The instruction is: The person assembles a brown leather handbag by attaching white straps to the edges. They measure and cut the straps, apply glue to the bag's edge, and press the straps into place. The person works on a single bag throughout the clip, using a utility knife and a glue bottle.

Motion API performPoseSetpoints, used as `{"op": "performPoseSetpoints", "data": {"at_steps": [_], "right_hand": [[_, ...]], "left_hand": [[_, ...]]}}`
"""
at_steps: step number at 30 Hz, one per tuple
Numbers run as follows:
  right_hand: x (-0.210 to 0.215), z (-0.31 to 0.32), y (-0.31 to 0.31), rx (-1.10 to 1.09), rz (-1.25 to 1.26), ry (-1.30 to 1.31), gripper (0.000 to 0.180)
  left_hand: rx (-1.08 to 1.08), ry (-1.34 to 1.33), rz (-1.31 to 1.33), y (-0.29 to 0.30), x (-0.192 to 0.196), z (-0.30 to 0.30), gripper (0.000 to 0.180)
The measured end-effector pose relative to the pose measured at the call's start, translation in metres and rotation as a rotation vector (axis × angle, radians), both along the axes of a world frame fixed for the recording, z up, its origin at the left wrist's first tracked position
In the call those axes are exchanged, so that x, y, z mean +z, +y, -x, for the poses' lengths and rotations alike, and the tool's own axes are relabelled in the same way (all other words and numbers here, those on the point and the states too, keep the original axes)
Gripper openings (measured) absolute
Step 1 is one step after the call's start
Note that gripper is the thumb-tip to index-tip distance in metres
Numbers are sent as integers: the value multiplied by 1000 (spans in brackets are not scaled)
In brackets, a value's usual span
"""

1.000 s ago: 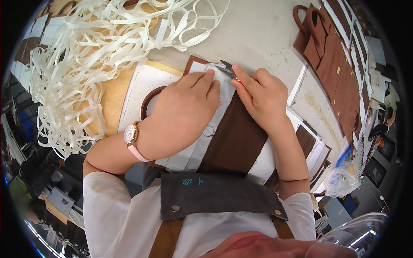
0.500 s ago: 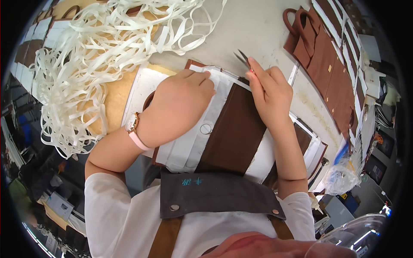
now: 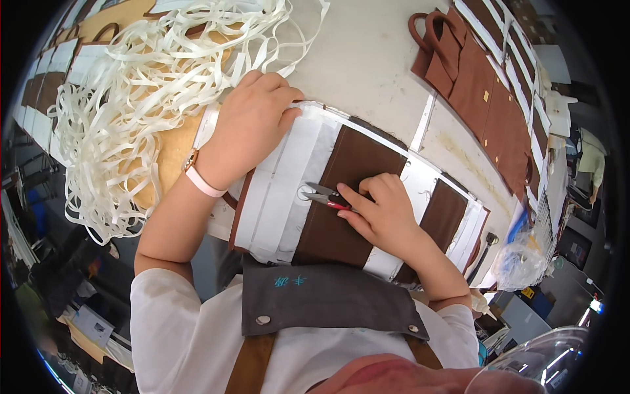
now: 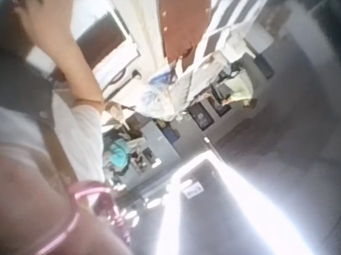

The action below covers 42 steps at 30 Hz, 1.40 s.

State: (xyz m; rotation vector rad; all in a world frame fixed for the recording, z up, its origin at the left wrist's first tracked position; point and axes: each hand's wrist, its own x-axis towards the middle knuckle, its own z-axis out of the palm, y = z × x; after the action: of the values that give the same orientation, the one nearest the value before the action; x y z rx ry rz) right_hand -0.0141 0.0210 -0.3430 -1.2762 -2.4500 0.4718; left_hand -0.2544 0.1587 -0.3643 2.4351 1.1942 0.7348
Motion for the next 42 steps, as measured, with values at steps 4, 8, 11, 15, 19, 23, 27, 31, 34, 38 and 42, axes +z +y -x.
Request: {"op": "performPoseSetpoints", "data": {"at_steps": [4, 8, 11, 15, 19, 23, 27, 31, 34, 38, 42], "right_hand": [[3, -4, 36, -46, -35, 71, 28], [-8, 12, 88, -276, -14, 165, 28], [-15, 29, 107, -375, 188, 211, 23], [-9, 34, 115, -366, 307, 152, 15], [-18, 34, 115, -330, 230, 221, 12], [-31, 38, 117, -305, 84, 228, 11], [-40, 38, 120, -240, -7, 206, 12], [-45, 47, 119, -218, -167, 96, 17], [-48, 50, 115, -247, -217, 68, 21], [-48, 50, 118, -213, -210, 40, 22], [-49, 48, 124, -107, -252, 92, 24]], "left_hand": [[0, 54, 64, 3, 3, -4, 15], [4, 145, 42, 3, 9, -11, 14], [1, 136, 68, 7, 7, -12, 12], [-2, 82, 91, 12, -2, -14, 9], [7, 69, 47, 10, -11, -17, 10], [29, 33, 19, 10, -12, -20, 11], [25, 57, 5, 11, -11, -20, 11], [29, 28, 18, 7, -1, -14, 18], [-140, 61, 5, -1, 23, 1, 31], [-188, 278, 43, -33, 30, -3, 44], [-180, 358, 99, -41, 30, -3, 54]]}}
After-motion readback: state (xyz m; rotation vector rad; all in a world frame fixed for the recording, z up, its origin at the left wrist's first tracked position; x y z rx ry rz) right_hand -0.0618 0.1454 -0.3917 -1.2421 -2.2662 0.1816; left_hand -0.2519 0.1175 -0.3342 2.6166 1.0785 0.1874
